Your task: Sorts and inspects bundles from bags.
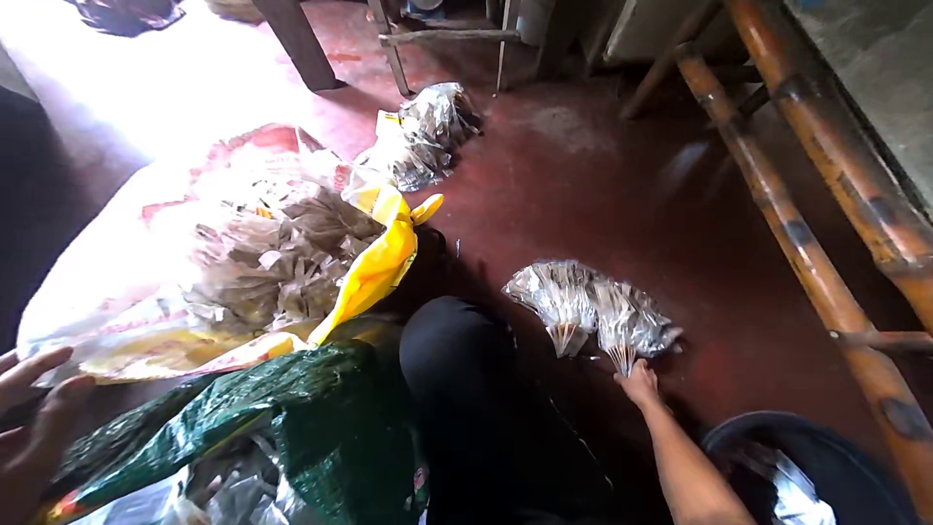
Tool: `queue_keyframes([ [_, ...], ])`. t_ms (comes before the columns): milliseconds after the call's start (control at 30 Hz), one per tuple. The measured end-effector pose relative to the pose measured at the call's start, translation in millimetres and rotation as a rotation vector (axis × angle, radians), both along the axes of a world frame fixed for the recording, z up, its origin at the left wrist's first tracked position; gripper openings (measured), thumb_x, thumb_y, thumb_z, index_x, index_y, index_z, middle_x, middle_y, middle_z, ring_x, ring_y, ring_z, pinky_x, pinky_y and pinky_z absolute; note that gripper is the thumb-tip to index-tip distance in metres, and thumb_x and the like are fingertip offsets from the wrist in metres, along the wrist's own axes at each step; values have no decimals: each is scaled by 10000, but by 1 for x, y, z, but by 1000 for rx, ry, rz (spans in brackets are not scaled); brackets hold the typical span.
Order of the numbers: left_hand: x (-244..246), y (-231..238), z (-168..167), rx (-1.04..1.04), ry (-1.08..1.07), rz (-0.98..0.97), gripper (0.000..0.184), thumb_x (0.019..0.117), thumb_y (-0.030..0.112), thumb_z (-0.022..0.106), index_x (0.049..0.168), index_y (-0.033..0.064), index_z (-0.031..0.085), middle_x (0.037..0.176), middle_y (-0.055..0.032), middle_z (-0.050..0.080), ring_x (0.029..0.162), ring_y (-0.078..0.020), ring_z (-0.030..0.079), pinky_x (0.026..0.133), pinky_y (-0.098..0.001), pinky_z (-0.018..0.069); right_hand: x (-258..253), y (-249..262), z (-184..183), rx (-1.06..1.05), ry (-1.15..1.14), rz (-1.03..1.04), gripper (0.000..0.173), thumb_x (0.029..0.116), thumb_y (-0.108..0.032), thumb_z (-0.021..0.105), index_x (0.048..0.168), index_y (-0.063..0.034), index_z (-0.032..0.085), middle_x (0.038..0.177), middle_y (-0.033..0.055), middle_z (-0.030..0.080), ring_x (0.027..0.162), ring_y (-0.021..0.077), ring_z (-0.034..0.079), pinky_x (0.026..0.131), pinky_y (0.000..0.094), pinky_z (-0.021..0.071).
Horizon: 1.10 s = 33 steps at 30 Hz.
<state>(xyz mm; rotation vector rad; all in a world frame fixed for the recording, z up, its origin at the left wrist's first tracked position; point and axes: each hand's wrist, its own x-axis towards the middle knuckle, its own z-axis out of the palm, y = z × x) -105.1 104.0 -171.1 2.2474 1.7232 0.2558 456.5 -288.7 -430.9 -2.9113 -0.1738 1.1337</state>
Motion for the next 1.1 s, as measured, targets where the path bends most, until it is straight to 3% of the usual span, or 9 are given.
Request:
queue_keyframes([
  [133,25,-17,15,204,-8,-115,412,1060,250,536,1358,-25,612,1398,-319,557,1210,-489,607,989,-632,490,27,28,56,-57,7,300,489,989,-273,672,1327,75,613,1364,340,583,1346,503,503,1121,664,360],
  [267,45,-24,23,196,-14,-12,346,1043,309,588,1324,131,686,1441,-242,556,1176,-491,624,888,-716,491,31,127,149,568,-258,485,299,1019,-97,588,1217,121,636,1132,383,654,1077,572,624,962,738,424],
  [400,50,-26,27,129,-36,54,390,1040,424,569,1330,192,687,1537,-223,468,1215,-465,613,898,-685,501,-52,258,260,1256,-390,919,333,1039,-168,520,1209,95,634,1062,239,702,844,224,713,780,390,603],
  [500,51,-27,29,165,-61,51,408,1035,417,577,1329,155,683,1555,-212,451,1231,-434,610,913,-642,515,-135,345,304,1486,-341,1338,236,1007,-101,555,1111,62,690,1032,170,716,889,183,715,824,356,607],
  [633,55,-28,34,106,-52,72,424,1046,420,559,1362,154,658,1584,-173,424,1247,-398,600,912,-580,531,-225,457,289,1124,-242,1783,210,983,-10,577,1140,1,716,1091,204,701,1008,380,693,891,571,551],
  [767,56,-23,38,33,-60,64,428,1061,415,526,1386,158,635,1591,-162,416,1264,-379,586,943,-539,526,-246,534,211,527,-240,1856,425,1032,-335,594,1392,-113,631,1453,205,558,1387,420,480,1126,629,377],
  [833,56,-22,43,10,-64,64,435,1065,404,523,1396,141,626,1592,-172,414,1271,-387,581,952,-539,516,-247,528,212,208,-271,1816,544,1048,-466,517,1451,-105,568,1545,223,459,1481,431,345,1191,640,254],
  [933,54,-23,44,5,-63,56,431,1064,395,529,1398,138,621,1595,-169,409,1274,-386,575,932,-535,518,-235,494,221,31,-254,1777,543,1057,-390,515,1456,-22,522,1473,343,465,1398,527,412,1119,694,322],
  [1100,48,-26,43,2,-34,69,418,1056,381,554,1392,143,628,1587,-154,418,1225,-378,594,881,-527,530,-223,456,222,-185,-176,1796,589,1031,-365,565,1535,-83,448,1463,333,484,1364,519,462,1068,706,372],
])
